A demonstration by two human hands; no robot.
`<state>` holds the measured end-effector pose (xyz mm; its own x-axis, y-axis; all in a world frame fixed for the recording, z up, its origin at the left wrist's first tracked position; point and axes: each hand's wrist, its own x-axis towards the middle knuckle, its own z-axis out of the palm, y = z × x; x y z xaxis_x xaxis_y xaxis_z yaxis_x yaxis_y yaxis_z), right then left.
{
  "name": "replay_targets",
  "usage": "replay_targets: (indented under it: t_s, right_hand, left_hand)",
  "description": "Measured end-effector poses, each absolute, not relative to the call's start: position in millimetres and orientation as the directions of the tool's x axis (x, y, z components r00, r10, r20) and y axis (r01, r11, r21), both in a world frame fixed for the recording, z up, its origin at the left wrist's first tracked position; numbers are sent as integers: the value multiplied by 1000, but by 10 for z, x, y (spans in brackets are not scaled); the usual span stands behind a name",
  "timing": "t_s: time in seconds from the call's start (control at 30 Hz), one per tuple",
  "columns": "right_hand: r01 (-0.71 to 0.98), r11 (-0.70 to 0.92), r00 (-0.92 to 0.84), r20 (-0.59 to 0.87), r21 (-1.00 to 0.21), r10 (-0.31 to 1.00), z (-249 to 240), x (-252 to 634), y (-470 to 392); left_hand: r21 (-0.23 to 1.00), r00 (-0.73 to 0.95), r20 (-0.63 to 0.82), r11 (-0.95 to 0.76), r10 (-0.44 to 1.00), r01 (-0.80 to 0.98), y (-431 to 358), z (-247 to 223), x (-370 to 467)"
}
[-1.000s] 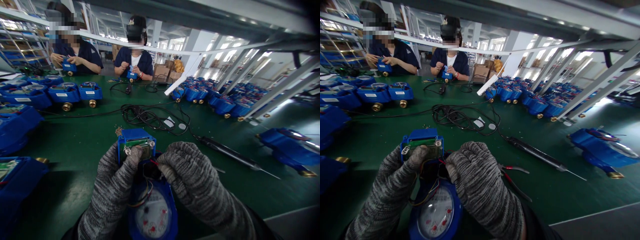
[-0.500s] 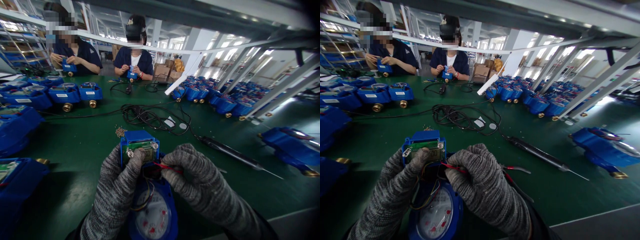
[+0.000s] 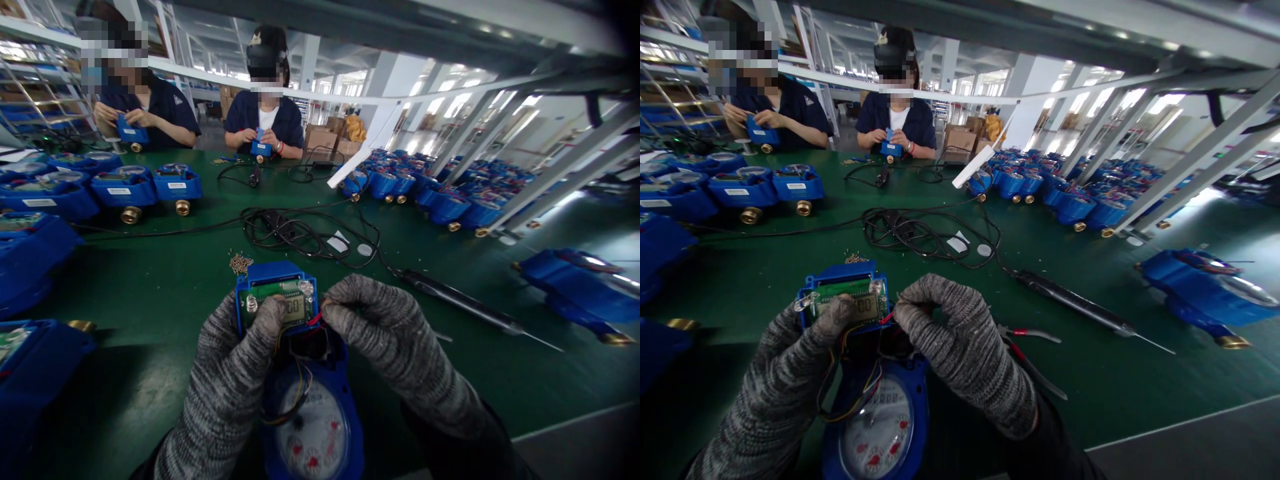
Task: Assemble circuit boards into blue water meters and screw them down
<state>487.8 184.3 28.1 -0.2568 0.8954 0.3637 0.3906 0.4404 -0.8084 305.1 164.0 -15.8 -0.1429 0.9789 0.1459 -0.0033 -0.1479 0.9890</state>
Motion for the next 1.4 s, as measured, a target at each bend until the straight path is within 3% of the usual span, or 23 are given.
replay_targets:
  t_s: [0.2, 0.3, 0.4, 0.6, 0.73, 1.2, 1.4]
  right_hand:
    - [279, 443, -252, 380, -852, 890, 228, 4844, 1872]
    - [313, 491, -182, 457, -813, 871, 190, 4835, 1852]
    - [267, 484, -205, 442, -833, 873, 157, 4830, 1851]
    - [92, 541, -257, 505, -836, 824, 78, 4831, 1895]
    - [-65, 464, -322, 459, -884, 828, 68, 4807, 1895]
    - [-59, 214, -368, 220, -975, 904, 66, 4761, 1979]
    - [-184, 56, -462, 136, -981, 876, 68, 4831, 2067]
  left_hand:
    - [953, 22, 230, -230, 973, 196, 1894, -424, 3000]
    - [947, 43, 236, -240, 971, 214, 1987, -488, 2962]
    - [954, 16, 232, -231, 972, 193, 2006, -500, 2931]
    - [979, -98, 182, -171, 978, 113, 1812, -372, 2995]
    - [993, -167, 120, -117, 979, 25, 1697, -275, 3056]
    - [955, -172, -117, 64, 978, -288, 1738, -128, 2974]
    - [907, -74, -189, 145, 979, -395, 1704, -99, 3008]
